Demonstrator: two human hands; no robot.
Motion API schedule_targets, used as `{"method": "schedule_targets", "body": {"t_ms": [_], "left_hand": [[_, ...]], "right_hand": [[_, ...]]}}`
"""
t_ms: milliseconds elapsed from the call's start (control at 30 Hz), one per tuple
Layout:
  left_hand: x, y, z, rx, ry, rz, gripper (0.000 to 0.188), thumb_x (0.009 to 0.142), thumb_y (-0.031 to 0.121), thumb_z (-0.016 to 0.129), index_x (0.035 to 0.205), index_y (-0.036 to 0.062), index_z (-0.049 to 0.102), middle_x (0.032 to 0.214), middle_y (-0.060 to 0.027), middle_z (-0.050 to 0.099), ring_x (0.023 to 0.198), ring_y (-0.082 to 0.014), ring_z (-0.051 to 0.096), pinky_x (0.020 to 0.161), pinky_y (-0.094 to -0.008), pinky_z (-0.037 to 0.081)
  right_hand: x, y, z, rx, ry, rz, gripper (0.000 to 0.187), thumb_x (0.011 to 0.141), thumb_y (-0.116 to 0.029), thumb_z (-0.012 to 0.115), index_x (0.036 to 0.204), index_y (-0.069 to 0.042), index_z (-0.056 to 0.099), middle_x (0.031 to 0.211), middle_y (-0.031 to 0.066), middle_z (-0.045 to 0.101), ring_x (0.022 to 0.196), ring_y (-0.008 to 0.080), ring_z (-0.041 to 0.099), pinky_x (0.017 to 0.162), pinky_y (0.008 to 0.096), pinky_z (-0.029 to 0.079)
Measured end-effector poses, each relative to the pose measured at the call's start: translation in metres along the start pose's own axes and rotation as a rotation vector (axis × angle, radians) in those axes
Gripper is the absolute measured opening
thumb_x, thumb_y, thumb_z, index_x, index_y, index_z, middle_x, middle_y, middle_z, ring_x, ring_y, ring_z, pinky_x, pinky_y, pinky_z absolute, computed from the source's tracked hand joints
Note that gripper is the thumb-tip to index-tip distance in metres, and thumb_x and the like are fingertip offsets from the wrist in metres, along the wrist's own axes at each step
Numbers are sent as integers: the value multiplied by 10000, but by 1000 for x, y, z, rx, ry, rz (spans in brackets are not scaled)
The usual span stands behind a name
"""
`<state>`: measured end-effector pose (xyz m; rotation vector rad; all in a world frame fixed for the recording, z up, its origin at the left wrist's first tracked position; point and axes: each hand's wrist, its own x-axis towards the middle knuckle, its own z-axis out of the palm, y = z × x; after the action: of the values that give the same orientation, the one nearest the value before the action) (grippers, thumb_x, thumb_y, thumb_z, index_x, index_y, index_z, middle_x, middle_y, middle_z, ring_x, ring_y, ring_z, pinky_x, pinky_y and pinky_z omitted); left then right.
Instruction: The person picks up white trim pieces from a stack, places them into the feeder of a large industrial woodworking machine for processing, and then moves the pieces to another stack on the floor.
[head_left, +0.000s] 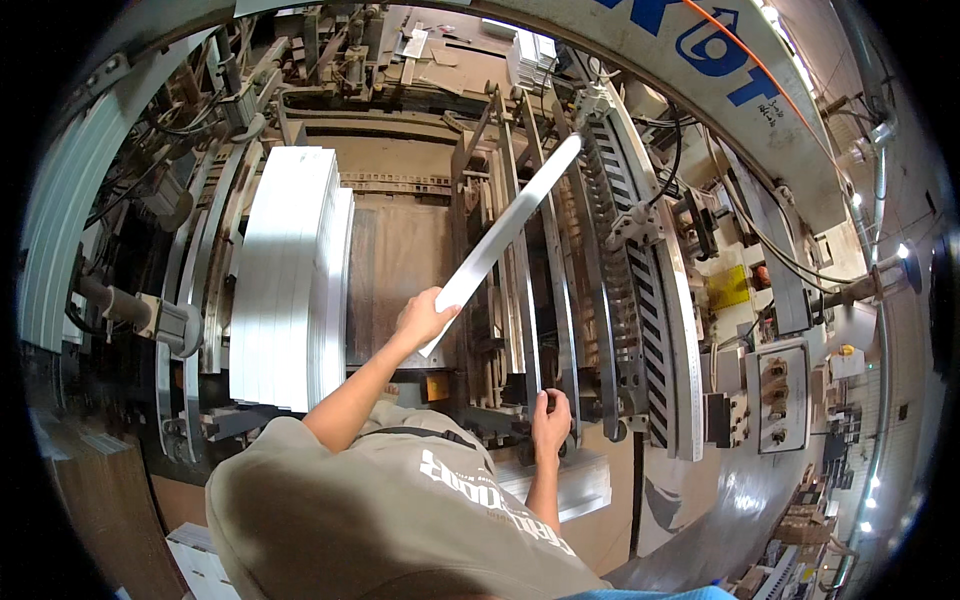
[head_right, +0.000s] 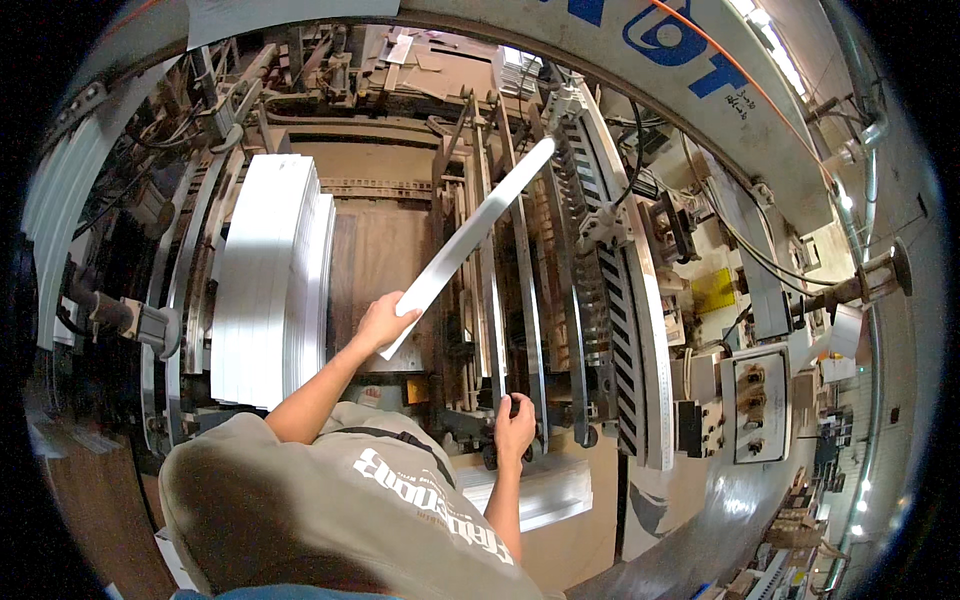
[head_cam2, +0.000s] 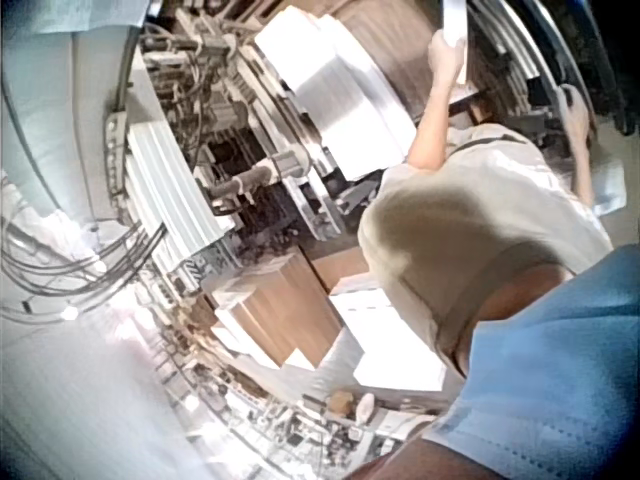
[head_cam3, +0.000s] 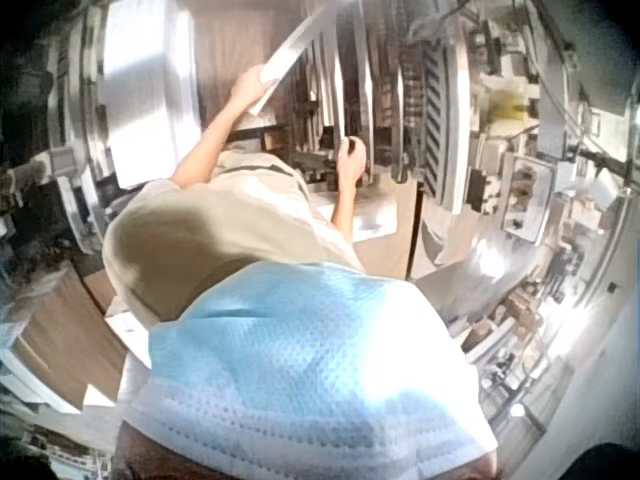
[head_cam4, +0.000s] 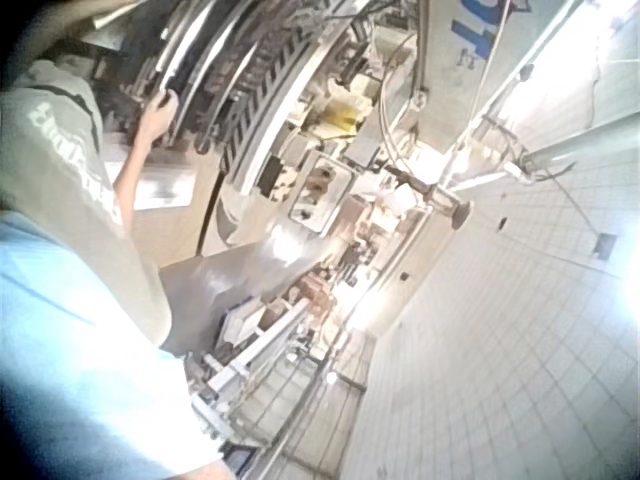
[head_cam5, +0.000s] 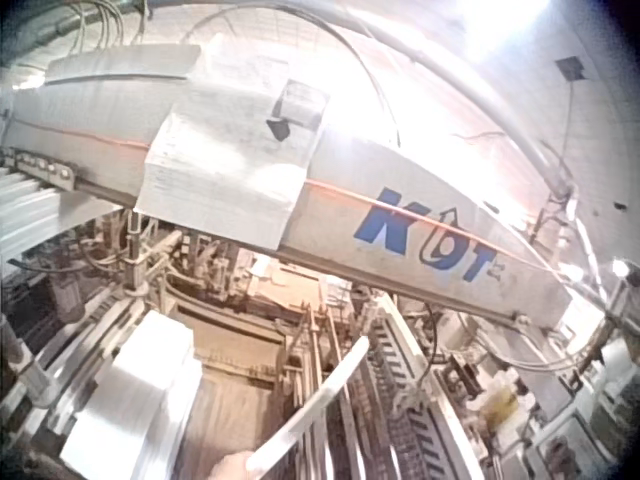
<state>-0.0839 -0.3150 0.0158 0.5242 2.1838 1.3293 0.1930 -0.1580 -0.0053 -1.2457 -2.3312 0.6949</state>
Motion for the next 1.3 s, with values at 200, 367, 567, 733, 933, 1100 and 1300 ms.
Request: {"method": "schedule_targets", "body": {"t_ms": [200, 367, 567, 733, 933, 1100, 1300], "left_hand": [[28, -56, 3, -258, -126, -139, 515, 990, 421, 451, 1054, -64, 612, 966, -108, 650, 902, -172, 568, 830, -322, 434], [18, -49, 6, -576, -199, -208, 529, 980, 452, 450, 1105, -45, 580, 909, -126, 626, 908, -153, 571, 843, -315, 438], [2, -55, 10, -679, -171, -14, 423, 830, 391, 688, 964, 10, 564, 767, -30, 551, 712, -130, 530, 680, -295, 451], [-25, -86, 10, -456, 36, 83, 382, 803, 287, 716, 995, -18, 590, 856, -96, 630, 794, -182, 585, 742, -329, 470], [-51, -149, 2, -146, 328, -79, 436, 774, 335, 721, 1024, -1, 599, 936, -228, 667, 891, -404, 636, 749, -443, 498], [-65, -188, -7, -35, 391, -267, 470, 776, 336, 710, 1033, -35, 577, 884, -267, 662, 873, -432, 638, 744, -475, 506], [-74, -248, -2, 150, 464, -522, 511, 787, 351, 684, 1085, -49, 573, 915, -288, 656, 915, -432, 637, 790, -484, 507]], "right_hand": [[-8, -31, 0, -253, -180, -1, 386, 931, -383, 517, 1047, -23, 590, 935, 241, 637, 868, 423, 608, 762, 479, 470], [-7, -24, 0, -254, -195, 21, 383, 902, -412, 561, 1031, -52, 583, 880, 220, 658, 841, 424, 619, 734, 494, 478], [-4, -28, 4, -384, -202, 34, 394, 890, -421, 570, 1048, -60, 574, 855, 211, 654, 830, 420, 620, 724, 497, 478], [-10, -18, 8, -413, -127, 15, 424, 871, -439, 586, 1030, -45, 568, 856, 210, 653, 816, 420, 623, 714, 500, 477], [-9, -35, 7, -355, -155, 23, 397, 863, -389, 623, 979, -13, 576, 857, 216, 671, 812, 430, 637, 690, 476, 491], [-9, -24, 10, -410, -152, 9, 378, 869, -385, 615, 996, -30, 582, 850, 187, 669, 791, 397, 639, 680, 471, 489], [-5, -42, 7, -357, -154, 32, 387, 855, -377, 629, 996, -17, 596, 901, 199, 671, 842, 404, 635, 730, 466, 485]]}}
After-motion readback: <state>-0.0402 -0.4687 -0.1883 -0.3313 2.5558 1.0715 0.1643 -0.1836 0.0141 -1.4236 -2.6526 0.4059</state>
